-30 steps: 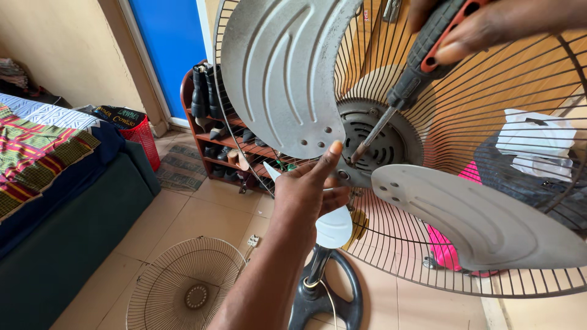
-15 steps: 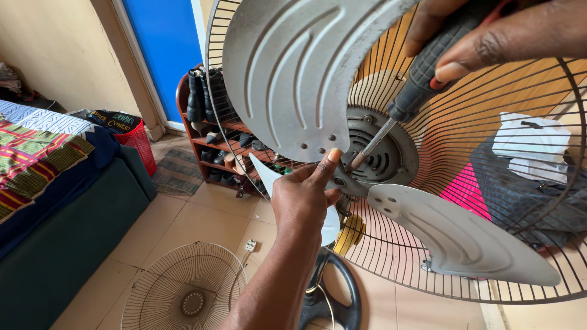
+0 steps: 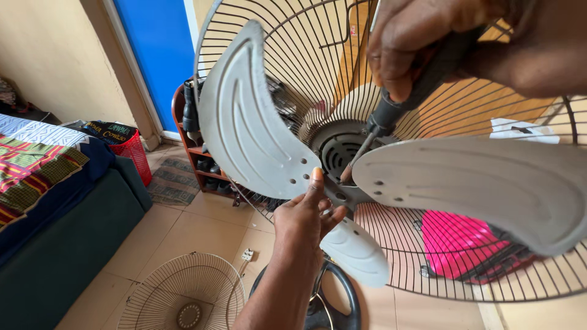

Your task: The person unplugs a standing fan, then uses a screwdriver to remove the front grille and the fan blades. The person places the removed parts on the floor and continues to unscrew the central hub nut.

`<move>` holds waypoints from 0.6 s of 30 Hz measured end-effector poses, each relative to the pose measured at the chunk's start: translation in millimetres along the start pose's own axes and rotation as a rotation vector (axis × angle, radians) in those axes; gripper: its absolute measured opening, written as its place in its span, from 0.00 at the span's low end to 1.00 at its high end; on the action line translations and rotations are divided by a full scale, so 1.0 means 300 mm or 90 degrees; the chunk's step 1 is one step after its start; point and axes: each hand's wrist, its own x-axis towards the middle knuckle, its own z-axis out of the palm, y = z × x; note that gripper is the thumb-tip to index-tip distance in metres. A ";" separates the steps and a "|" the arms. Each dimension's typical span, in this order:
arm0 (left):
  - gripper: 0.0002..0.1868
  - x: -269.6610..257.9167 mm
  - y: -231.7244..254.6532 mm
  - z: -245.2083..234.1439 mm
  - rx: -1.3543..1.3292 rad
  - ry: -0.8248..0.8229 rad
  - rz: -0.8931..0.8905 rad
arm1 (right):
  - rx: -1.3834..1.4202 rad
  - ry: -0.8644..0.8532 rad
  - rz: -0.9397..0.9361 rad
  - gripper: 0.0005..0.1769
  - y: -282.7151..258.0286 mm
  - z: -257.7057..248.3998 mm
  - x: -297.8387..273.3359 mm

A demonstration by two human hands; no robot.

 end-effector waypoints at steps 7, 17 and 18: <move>0.26 -0.014 -0.010 0.018 -0.023 -0.030 0.012 | -0.123 -0.135 0.204 0.14 0.029 -0.003 0.059; 0.26 -0.020 -0.017 0.022 -0.028 -0.030 0.024 | -0.114 -0.106 0.261 0.13 0.038 0.002 -0.005; 0.26 -0.021 -0.017 0.022 -0.028 -0.035 0.024 | -0.107 -0.101 0.270 0.12 0.035 0.009 -0.017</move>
